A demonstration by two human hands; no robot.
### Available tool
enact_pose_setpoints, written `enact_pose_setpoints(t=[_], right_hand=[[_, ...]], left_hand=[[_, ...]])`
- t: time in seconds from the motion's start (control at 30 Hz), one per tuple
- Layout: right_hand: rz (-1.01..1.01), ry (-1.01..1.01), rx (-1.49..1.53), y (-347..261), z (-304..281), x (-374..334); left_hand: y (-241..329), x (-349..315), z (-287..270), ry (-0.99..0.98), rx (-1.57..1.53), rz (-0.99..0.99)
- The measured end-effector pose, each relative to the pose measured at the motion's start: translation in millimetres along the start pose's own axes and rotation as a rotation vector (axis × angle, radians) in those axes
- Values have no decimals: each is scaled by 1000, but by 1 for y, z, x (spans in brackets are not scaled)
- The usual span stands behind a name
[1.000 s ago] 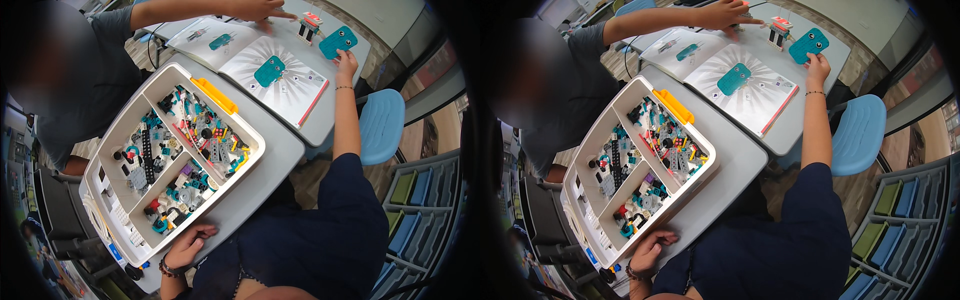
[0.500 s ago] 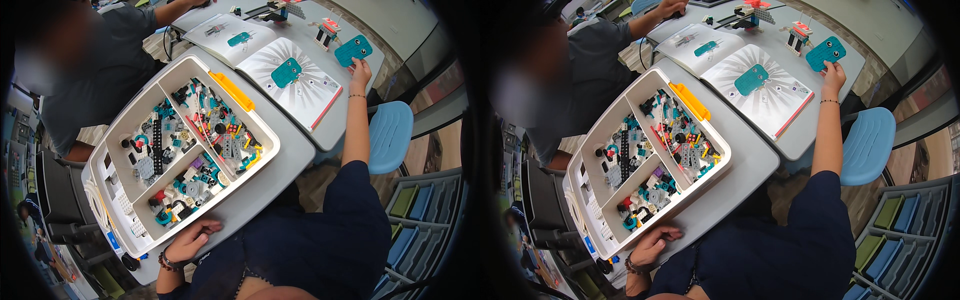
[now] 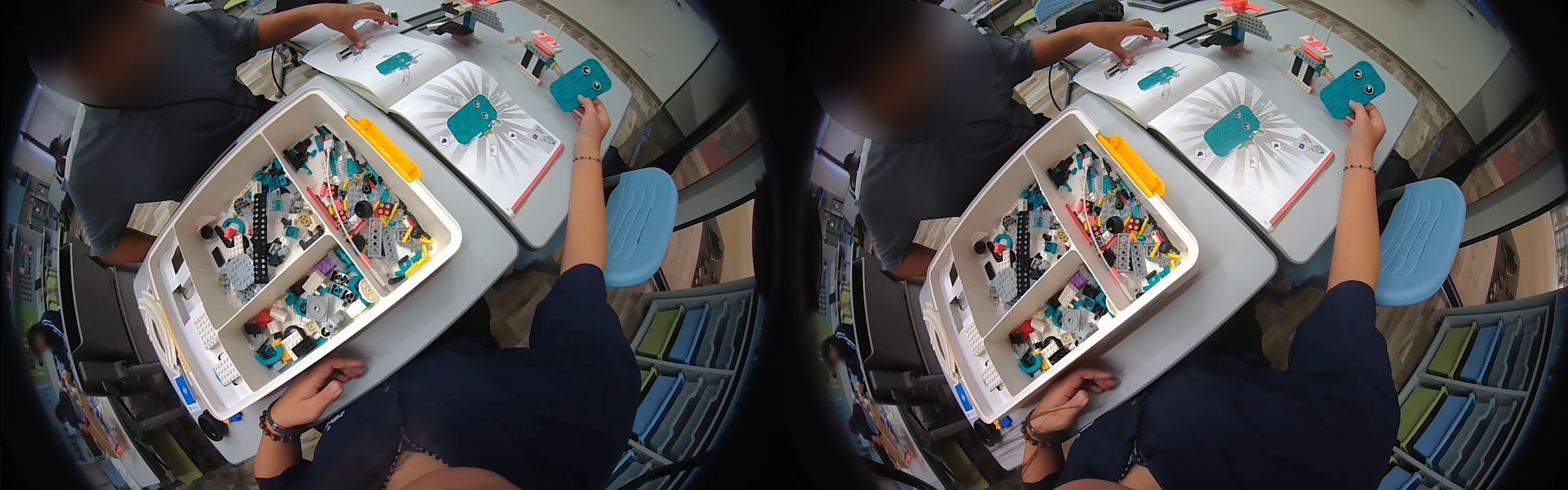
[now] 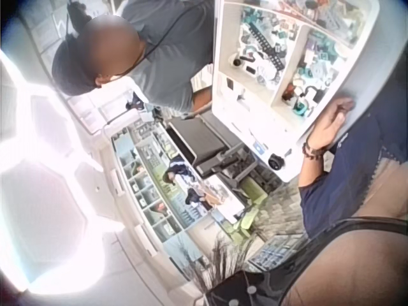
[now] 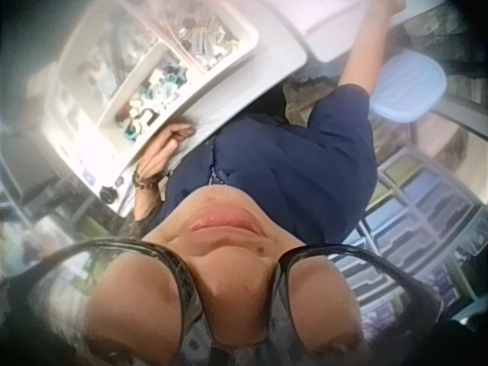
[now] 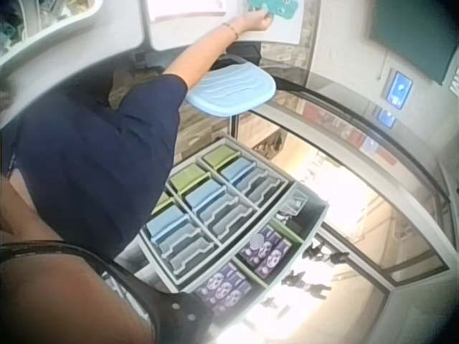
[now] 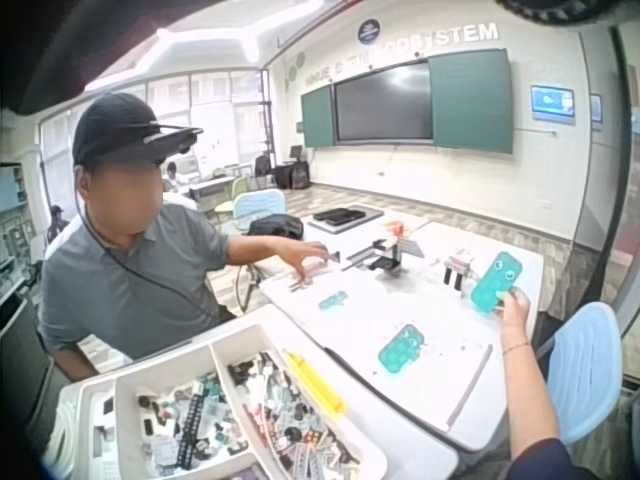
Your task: The person assembles a small robot from a Lego-style kit using pieces from a compartmentalized tray. They consult an instruction manual, select parts, and connect them to build the robot's body and appendages.
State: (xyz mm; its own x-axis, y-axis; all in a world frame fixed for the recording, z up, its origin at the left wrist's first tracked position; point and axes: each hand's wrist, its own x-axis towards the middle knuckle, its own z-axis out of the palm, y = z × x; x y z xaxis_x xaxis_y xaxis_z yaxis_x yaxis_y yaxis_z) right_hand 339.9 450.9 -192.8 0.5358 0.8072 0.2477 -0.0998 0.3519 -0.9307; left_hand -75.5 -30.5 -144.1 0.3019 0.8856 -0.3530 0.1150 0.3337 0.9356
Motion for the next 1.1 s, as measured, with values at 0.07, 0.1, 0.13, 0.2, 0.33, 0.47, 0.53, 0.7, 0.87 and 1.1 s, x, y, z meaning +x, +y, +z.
enact_pose_setpoints(t=[0.07,0.1,0.13,0.2,0.33,0.47,0.53,0.7,0.87,1.1], right_hand=[[3,-5,-3,1,0,1],[4,-5,-7,1,0,1],[5,-4,-11,1,-1,1],[6,-5,-13,1,-1,1],[4,-7,-12,1,-1,1],[10,-23,4,2,-1,1],[9,-25,3,2,0,0],[-5,-17,-34,-1,-6,3],[-17,-55,-28,2,2,-2],[-23,-52,-44,-1,0,-3]], left_hand=[[0,0,0,-4,1,4],[0,0,-1,-8,-2,8],[0,0,-1,-12,-5,12],[1,0,-1,-14,-3,8],[0,0,-1,-13,-1,8],[0,0,-1,-8,4,11],[0,0,-1,-8,7,10],[4,2,-1,-9,25,-9],[4,0,2,26,-1,-36],[1,1,1,28,20,-22]])
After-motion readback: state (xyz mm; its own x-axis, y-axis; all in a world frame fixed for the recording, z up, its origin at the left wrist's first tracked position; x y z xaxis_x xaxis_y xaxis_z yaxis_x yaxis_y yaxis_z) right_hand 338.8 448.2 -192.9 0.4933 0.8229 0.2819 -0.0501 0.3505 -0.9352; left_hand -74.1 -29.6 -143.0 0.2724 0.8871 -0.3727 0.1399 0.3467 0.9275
